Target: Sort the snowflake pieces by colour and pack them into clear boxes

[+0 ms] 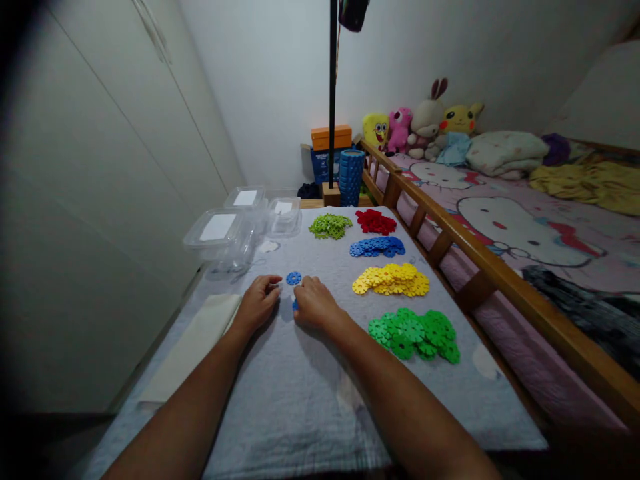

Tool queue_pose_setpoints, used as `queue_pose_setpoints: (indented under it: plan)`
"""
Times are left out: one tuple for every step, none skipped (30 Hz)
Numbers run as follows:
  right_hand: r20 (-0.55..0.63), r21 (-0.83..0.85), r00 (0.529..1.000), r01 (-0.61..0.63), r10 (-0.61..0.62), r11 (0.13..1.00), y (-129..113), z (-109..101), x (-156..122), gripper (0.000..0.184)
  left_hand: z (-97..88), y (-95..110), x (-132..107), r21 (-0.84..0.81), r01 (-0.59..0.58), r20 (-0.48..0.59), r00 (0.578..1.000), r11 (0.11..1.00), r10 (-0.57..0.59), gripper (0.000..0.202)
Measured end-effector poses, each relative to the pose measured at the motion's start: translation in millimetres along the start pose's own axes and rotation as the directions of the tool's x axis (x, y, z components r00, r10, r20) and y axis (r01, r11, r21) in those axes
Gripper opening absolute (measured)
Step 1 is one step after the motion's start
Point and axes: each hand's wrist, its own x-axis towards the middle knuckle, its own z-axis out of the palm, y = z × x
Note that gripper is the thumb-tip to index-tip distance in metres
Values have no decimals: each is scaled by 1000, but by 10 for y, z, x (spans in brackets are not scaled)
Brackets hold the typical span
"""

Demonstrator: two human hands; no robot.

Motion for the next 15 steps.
queue_pose_setpoints:
  plan:
    - [18, -1, 1000, 17, -17, 1000, 39, -51, -2, 23, 1, -1, 0, 4, -5, 7, 1000, 1000, 5, 25]
    - [33, 2, 999, 33, -34, 999, 93, -109, 0, 23, 3, -3, 0, 9, -8, 13, 1000, 1000, 8, 25]
    - [39, 6, 998, 43, -43, 999, 165, -174, 6, 25, 4, -7, 0, 14, -10, 17, 1000, 1000, 10, 25]
    - [35, 8, 998, 44, -45, 999, 258, -246, 18, 27, 5, -11, 0, 19, -13, 21, 1000, 1000, 12, 25]
    - [20, 6, 999, 37, -37, 999, 374, -323, 33, 29, 7, -15, 0, 25, -16, 24, 1000, 1000, 16, 25]
    - [-5, -2, 1000, 14, -14, 1000, 510, -404, 52, 31, 9, -19, 0, 33, -21, 25, 999, 999, 20, 25]
    - [-35, -20, 999, -12, 11, 1000, 666, -485, 71, 31, 11, -23, -1, 44, -27, 26, 999, 999, 26, 25]
    - [-66, -37, 997, -45, 43, 998, 836, -563, 89, 31, 13, -26, -2, 57, -33, 27, 999, 998, 31, 25]
    - [-95, -52, 993, -71, 66, 996, 1015, -635, 105, 32, 15, -28, -2, 72, -39, 29, 999, 997, 37, 25]
    - [-123, -66, 987, -107, 99, 992, 1195, -696, 118, 33, 17, -29, -3, 86, -43, 30, 999, 995, 41, 25]
    - [-146, -77, 978, -160, 148, 984, 1371, -744, 127, 33, 18, -28, -4, 98, -47, 34, 998, 994, 44, 25]
    - [-168, -81, 965, -219, 203, 972, 1536, -779, 132, 33, 19, -27, -4, 106, -49, 38, 998, 993, 45, 25]
    - [-194, -80, 944, -285, 265, 955, 1687, -799, 135, 31, 20, -25, -4, 112, -50, 43, 998, 992, 46, 25]
    - [-211, -81, 931, -319, 297, 944, 1819, -804, 137, 30, 20, -24, -4, 115, -52, 47, 998, 992, 47, 25]
    - [-227, -81, 919, -349, 323, 934, 1933, -797, 138, 30, 21, -23, -5, 117, -54, 48, 998, 992, 48, 25]
